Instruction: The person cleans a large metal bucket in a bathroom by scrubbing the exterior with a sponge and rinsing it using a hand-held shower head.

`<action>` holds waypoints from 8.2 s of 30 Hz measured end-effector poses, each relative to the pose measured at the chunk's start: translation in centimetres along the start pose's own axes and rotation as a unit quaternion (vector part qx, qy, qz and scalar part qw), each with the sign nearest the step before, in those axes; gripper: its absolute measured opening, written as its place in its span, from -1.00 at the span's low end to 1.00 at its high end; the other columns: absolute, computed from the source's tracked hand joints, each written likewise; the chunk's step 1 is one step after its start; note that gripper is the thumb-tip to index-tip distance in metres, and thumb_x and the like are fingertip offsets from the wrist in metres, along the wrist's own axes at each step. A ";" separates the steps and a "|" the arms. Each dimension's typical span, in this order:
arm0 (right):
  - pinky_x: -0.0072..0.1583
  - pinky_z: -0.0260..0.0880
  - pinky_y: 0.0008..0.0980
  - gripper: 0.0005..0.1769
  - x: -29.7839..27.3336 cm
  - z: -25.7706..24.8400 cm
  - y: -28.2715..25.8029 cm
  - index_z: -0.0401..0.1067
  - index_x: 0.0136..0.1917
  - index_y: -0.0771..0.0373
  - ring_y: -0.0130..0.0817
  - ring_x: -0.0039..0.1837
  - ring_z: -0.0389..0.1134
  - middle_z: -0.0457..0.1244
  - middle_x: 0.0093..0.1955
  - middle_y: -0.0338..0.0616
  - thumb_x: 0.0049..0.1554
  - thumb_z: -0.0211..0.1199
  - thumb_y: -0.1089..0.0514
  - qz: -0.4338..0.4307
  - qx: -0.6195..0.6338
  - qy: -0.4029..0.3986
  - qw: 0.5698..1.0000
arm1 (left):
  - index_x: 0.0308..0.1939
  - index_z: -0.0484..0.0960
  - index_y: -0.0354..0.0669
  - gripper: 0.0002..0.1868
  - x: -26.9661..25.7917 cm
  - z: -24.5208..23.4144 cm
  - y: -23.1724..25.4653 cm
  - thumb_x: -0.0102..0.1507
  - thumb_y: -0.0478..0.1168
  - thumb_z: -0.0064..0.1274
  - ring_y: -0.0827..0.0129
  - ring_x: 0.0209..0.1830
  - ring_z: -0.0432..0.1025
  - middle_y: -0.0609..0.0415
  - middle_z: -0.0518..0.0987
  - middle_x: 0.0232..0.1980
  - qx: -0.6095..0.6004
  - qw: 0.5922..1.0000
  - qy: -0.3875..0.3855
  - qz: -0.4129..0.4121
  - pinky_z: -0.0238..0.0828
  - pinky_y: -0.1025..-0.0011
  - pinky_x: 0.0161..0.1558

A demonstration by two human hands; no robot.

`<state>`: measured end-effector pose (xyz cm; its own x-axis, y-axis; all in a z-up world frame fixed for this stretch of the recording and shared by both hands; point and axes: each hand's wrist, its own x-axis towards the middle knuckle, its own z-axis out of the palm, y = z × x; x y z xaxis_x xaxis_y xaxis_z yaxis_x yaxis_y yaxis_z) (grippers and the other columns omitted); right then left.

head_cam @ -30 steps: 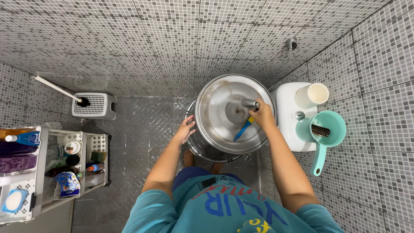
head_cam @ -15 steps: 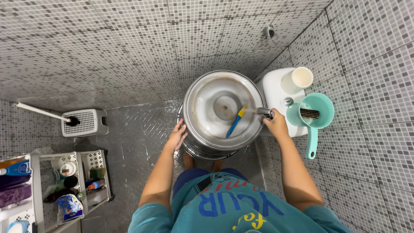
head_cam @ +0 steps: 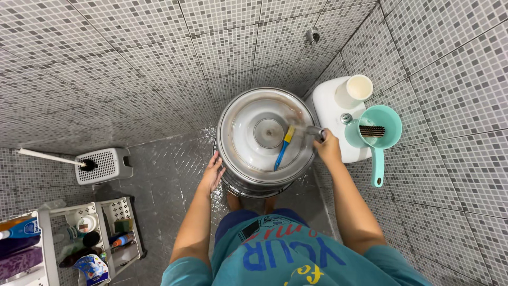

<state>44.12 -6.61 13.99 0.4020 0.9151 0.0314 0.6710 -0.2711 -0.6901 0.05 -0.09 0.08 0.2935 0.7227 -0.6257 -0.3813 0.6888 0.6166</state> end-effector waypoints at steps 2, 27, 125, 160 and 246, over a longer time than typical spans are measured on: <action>-0.11 0.39 -0.13 -0.70 0.1 0.0 -0.7 0.38 -0.04 0.35 0.04 -0.19 0.42 0.34 -0.25 0.16 -0.01 0.39 0.23 0.015 -0.015 -0.018 1.000 | 0.58 0.15 0.12 -0.30 -0.1 0.0 0.1 0.36 -0.09 -0.01 0.31 0.60 -0.01 0.15 0.07 0.65 0.017 1.000 0.007 0.005 0.05 0.22 0.47; -0.08 0.38 -0.15 -0.68 -1.1 -0.2 -0.5 0.41 -0.02 0.36 -0.01 -0.17 0.40 0.35 -0.24 0.17 -0.02 0.42 0.23 0.027 -0.026 -0.036 0.999 | 0.58 0.14 0.11 -0.31 -0.2 0.5 0.3 0.37 -0.11 -0.02 0.32 0.58 0.04 0.12 0.12 0.63 0.023 1.000 0.017 0.000 0.06 0.21 0.49; 0.11 0.47 -0.08 0.31 -2.0 9.3 -6.0 -0.37 0.72 -0.03 0.05 0.01 0.47 0.42 -0.04 0.09 -0.03 0.44 0.24 0.111 -0.105 -0.118 0.981 | 0.59 0.11 0.14 -0.30 0.6 0.1 -0.2 0.38 -0.10 -0.04 0.30 0.65 -0.11 0.16 -0.05 0.68 0.044 0.999 0.018 0.009 0.00 0.10 0.51; -0.04 0.44 -0.48 -0.47 4.1 6.7 -1.1 0.44 0.23 0.32 -0.47 -0.08 0.44 0.40 -0.06 -0.11 -0.01 0.47 0.25 -0.090 0.069 -0.091 0.989 | 0.60 0.08 0.17 -0.28 1.1 -0.1 -0.6 0.37 -0.07 -0.04 0.31 0.65 -0.08 0.14 -0.02 0.68 0.029 1.000 0.006 0.006 -0.04 0.09 0.51; -0.17 0.39 -0.23 -0.50 8.2 1.5 -4.2 0.32 0.22 0.31 -0.27 -0.24 0.37 0.35 -0.20 0.01 0.07 0.42 0.15 0.134 0.138 -0.099 0.976 | 0.59 0.10 0.19 -0.31 0.4 0.9 0.9 0.38 -0.04 -0.08 0.31 0.66 -0.14 0.16 0.01 0.67 0.050 0.998 0.021 -0.015 -0.03 0.09 0.50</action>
